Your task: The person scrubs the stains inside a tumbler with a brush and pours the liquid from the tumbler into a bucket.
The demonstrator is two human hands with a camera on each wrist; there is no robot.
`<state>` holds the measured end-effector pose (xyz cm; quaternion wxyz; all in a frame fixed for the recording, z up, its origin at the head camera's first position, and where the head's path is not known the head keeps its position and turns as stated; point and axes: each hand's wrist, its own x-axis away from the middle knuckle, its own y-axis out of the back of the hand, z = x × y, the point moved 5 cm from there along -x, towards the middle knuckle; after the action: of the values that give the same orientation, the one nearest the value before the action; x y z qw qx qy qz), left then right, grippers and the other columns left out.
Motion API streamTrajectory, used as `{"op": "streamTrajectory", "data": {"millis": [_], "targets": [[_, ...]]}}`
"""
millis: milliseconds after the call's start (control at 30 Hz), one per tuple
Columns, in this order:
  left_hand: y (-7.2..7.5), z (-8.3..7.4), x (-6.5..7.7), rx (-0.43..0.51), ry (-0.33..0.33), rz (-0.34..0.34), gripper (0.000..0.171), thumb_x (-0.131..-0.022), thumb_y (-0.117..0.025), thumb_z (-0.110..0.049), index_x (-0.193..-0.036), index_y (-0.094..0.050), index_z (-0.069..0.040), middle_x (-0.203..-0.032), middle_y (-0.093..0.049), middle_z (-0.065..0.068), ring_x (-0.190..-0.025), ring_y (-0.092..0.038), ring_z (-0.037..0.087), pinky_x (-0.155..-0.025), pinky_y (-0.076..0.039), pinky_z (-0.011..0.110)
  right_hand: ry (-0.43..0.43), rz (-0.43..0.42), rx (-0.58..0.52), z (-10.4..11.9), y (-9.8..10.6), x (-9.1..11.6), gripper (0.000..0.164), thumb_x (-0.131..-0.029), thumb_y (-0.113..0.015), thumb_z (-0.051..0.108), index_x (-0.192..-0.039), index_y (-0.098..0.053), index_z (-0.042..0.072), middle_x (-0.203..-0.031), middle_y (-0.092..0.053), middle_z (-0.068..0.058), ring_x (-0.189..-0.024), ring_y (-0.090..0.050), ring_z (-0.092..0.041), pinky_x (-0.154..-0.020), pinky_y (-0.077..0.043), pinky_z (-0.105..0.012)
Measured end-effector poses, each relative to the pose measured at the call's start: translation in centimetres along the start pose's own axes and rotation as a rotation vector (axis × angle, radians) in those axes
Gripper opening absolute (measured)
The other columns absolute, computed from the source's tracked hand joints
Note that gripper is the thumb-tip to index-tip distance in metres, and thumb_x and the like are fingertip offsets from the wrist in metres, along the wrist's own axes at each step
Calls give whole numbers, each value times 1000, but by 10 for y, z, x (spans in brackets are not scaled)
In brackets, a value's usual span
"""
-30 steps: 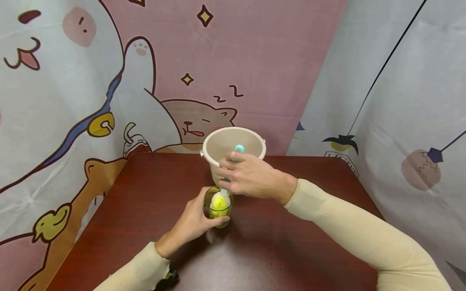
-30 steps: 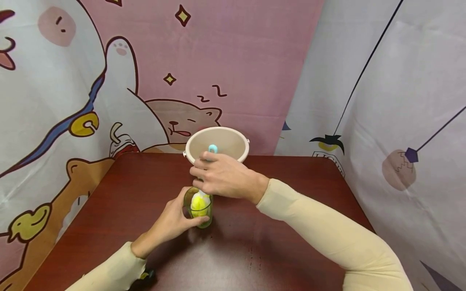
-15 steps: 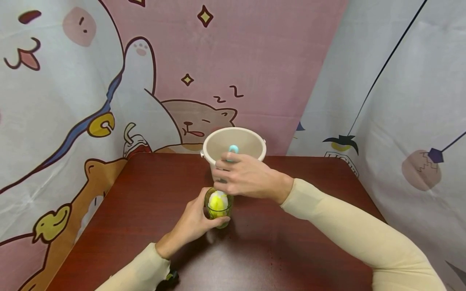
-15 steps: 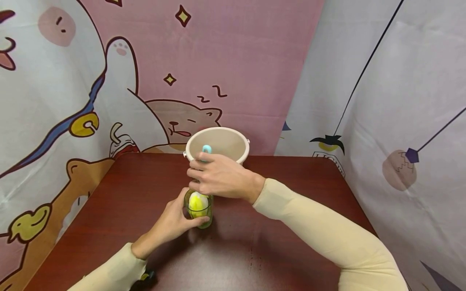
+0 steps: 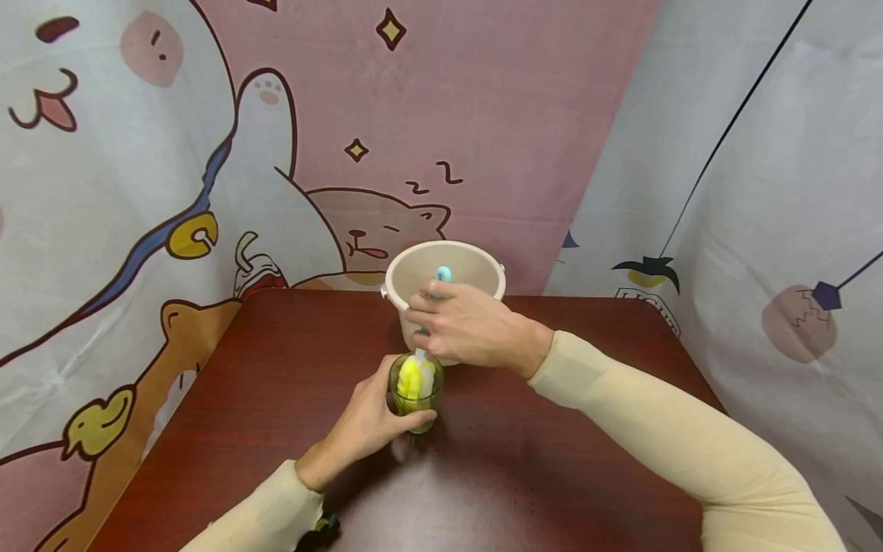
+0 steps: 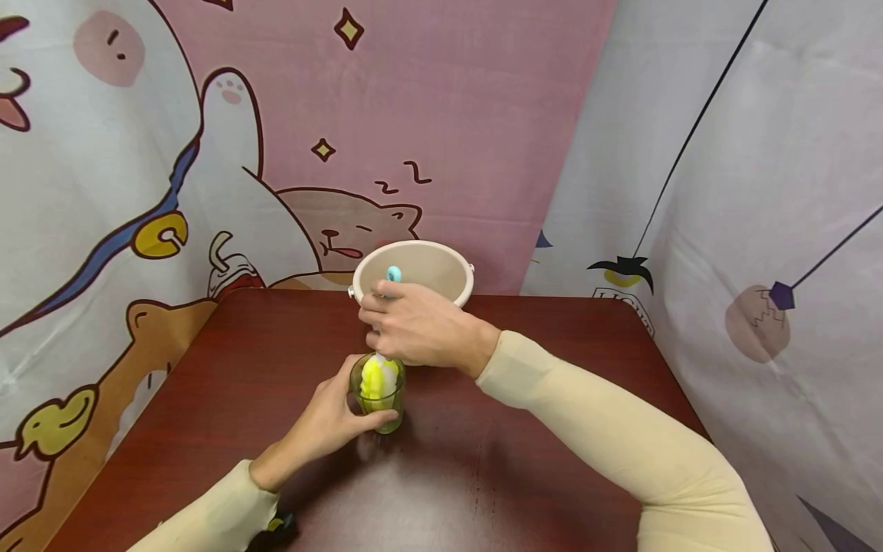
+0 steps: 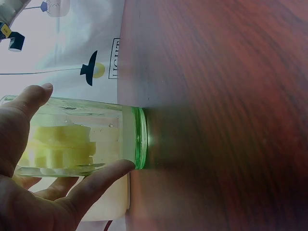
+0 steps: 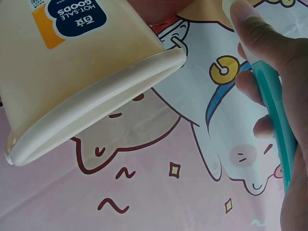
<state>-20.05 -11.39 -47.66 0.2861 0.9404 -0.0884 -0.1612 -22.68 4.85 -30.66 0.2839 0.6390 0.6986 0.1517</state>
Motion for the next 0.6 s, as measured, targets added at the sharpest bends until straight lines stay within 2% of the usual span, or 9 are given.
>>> {"op": "streamTrajectory", "data": {"millis": [200, 433, 600], "targets": [[0, -1, 0, 9, -11, -1, 91, -87, -107, -36, -159, -53, -26, -136, -80, -2, -116, -79, 15, -94, -67, 29, -4, 24, -9, -2, 0, 0, 12, -98, -82, 36, -88, -79, 29, -97, -72, 6, -103, -63, -19, -110, -44, -35], [1, -1, -1, 16, -10, 1, 90, -88, -107, -37, -160, -54, -24, -137, -79, -2, -118, -79, 16, -93, -68, 29, 12, 82, -5, 0, 2, 1, 8, -92, -87, 29, -92, -79, 29, -97, -72, 5, -103, -63, -19, -111, -44, -36], [0, 0, -1, 14, -4, 4, 89, -88, -106, -37, -159, -54, -23, -137, -79, -2, -118, -80, 16, -94, -68, 29, 9, 104, -6, 1, 4, 3, 11, -90, -89, 32, -94, -79, 30, -97, -73, 5, -103, -62, -20, -110, -44, -36]]}}
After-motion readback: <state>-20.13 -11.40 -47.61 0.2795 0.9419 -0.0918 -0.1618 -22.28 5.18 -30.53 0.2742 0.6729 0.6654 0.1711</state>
